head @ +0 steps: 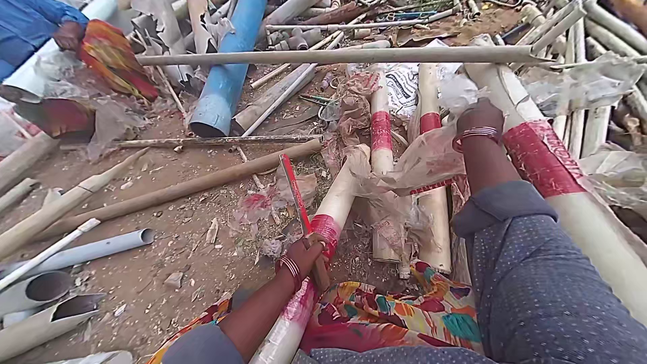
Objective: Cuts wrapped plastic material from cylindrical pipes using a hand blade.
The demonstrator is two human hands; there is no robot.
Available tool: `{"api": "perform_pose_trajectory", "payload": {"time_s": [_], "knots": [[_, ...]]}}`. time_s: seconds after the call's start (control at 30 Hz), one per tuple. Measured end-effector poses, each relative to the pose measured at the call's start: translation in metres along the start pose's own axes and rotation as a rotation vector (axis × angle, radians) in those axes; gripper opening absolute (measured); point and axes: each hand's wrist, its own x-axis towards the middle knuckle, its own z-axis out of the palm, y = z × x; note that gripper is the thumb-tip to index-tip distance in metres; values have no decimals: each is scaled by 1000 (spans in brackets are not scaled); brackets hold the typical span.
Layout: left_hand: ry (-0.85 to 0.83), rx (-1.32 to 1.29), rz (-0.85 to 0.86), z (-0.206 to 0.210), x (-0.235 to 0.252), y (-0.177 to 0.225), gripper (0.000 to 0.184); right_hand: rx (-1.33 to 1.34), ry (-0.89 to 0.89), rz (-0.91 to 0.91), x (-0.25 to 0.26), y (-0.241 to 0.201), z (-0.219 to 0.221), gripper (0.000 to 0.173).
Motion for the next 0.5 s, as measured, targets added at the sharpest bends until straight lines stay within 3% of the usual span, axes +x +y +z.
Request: {"api": "perform_pose_trajectory", "payload": {"time_s": [0.17, 0.27, 0.33, 0.4, 0.5], "knots": [[2, -21, 16, 2, 0, -1, 29, 574, 407, -97, 21, 3, -42, 53], [10, -11, 24, 3, 0, -2, 29, 687, 482, -247, 27, 3, -42, 55], [1, -2, 18, 4, -1, 0, 29, 537, 341, -267, 25, 8, -35, 68], [0, 7, 6, 4, -2, 1, 30, 293, 108, -135, 18, 12, -23, 85], [-2, 16, -1, 4, -2, 3, 30, -21, -198, -87, 6, 13, 3, 68]]}}
